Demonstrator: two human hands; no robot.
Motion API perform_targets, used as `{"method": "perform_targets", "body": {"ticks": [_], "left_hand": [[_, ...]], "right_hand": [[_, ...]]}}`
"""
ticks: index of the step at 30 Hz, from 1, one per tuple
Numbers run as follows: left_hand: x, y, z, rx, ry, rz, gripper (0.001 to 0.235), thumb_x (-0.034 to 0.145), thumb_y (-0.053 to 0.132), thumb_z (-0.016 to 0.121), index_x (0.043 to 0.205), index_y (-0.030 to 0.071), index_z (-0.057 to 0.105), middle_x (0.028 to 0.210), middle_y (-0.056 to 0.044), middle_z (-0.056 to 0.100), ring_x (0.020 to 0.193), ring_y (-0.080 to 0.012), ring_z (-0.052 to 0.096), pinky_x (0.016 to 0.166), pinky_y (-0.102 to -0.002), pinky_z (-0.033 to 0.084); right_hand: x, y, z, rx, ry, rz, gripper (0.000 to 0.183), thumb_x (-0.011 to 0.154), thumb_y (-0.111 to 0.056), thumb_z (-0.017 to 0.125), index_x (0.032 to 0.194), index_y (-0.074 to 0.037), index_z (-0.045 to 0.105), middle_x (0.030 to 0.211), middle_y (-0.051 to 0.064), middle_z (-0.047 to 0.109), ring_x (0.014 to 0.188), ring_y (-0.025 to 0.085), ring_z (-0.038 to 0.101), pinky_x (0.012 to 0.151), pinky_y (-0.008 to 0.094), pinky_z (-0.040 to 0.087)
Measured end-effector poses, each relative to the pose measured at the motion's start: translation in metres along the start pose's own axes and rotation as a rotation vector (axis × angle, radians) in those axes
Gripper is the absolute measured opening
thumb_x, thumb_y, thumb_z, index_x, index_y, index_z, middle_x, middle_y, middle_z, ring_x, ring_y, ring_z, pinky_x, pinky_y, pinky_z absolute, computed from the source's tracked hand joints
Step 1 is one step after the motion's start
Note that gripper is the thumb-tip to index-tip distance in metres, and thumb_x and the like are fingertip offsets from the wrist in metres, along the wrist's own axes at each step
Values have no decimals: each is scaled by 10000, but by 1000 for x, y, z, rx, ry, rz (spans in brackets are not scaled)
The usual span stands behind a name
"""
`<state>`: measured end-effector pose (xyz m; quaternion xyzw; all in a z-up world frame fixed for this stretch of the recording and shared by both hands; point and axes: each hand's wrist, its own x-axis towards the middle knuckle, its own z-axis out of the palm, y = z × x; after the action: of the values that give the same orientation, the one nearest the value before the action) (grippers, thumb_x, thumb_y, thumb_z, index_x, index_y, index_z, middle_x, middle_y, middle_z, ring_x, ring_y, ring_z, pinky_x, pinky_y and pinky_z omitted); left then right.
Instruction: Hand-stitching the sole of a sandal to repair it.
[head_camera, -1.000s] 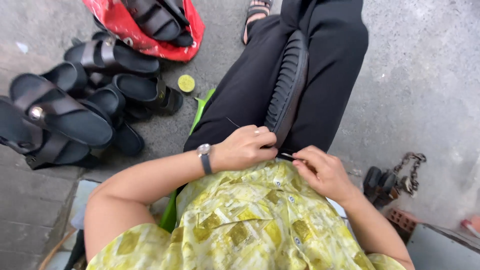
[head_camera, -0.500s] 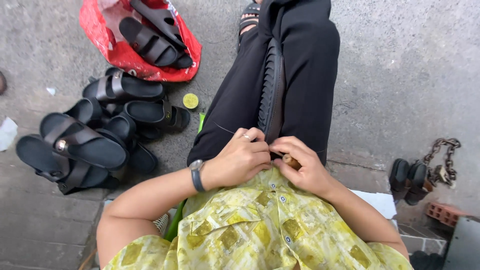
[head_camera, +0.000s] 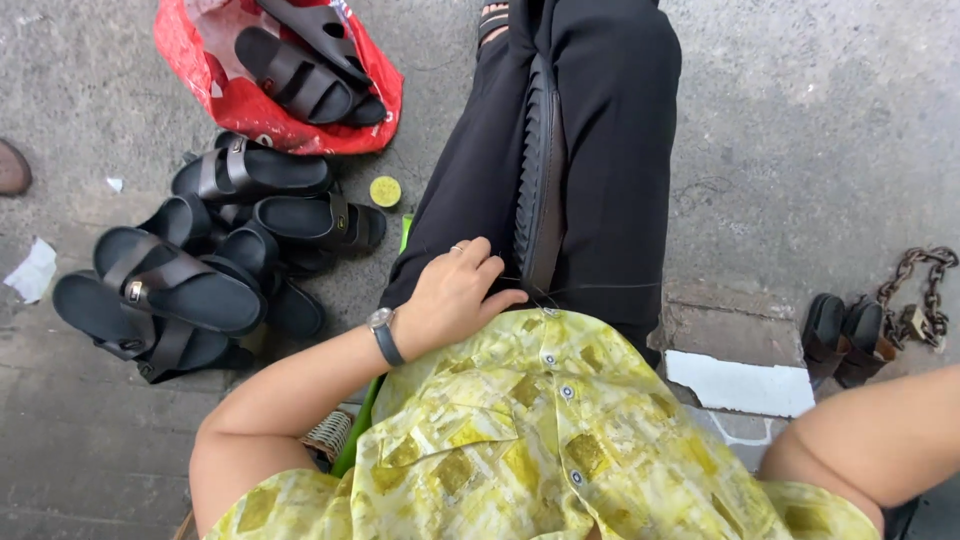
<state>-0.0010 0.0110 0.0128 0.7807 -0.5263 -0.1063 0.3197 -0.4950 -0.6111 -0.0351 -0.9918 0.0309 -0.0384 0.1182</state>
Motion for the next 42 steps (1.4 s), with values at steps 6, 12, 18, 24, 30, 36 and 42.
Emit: {"method": "perform_targets", "body": {"ticks": [6, 12, 18, 24, 30, 36, 42], "left_hand": [[12, -3, -14, -55, -224, 80, 373, 933, 298, 591, 676, 28, 597, 702, -45, 414, 591, -280, 547, 472, -315, 437], [22, -15, -31, -874, -53, 42, 241, 917, 202, 632, 693, 170, 714, 739, -20, 495, 705, -203, 575, 604, -272, 430], [7, -17, -27, -1787, -67, -322, 417, 1048, 279, 369, 987, -11, 663, 1183, -227, 639, 1005, -287, 681, 434, -188, 463], [6, -24, 8, -125, 70, 240, 353, 829, 445, 677, 861, 122, 538, 811, -20, 524, 809, -194, 592, 530, -297, 476], [18, -45, -17, -328, -82, -124, 685, 547, 675, 777, 779, 125, 443, 738, -30, 442, 763, -299, 567, 568, -430, 458], [13, -70, -43, 58, 366, -17, 296, 814, 83, 763, 1070, 9, 633, 1208, -227, 512, 1149, -437, 498, 971, -490, 426], [1, -15, 2, -491, 218, 155, 695, 790, 216, 788, 1365, 12, 456, 1324, -215, 499, 1225, -393, 509, 1019, -476, 444]], "right_hand": [[223, -313, 75, -8, -180, -16, 347, 867, -29, 596, 1210, -45, 645, 983, 98, 667, 914, 261, 678, 915, 332, 520], [317, -454, 17, 481, -278, 3, 152, 854, -218, 610, 980, -209, 695, 769, -68, 711, 668, 184, 693, 543, 291, 551], [324, -472, -6, 556, -375, 185, 326, 804, -255, 652, 1130, -246, 652, 637, -14, 712, 630, 232, 695, 535, 373, 555], [336, -476, 3, 548, -386, 212, 153, 816, -199, 660, 955, -204, 722, 646, 53, 730, 682, 311, 692, 532, 380, 551], [332, -475, 15, 373, -274, 132, 218, 859, -271, 633, 1073, -245, 667, 805, 48, 711, 772, 281, 687, 625, 403, 544], [315, -473, 27, -221, -26, -283, 411, 941, -204, 393, 1317, -176, 555, 933, 41, 513, 619, 182, 590, 539, 302, 515], [307, -470, 37, -295, -16, -235, 436, 941, -193, 403, 1354, -232, 540, 946, 5, 528, 652, 165, 580, 547, 288, 504]]}}
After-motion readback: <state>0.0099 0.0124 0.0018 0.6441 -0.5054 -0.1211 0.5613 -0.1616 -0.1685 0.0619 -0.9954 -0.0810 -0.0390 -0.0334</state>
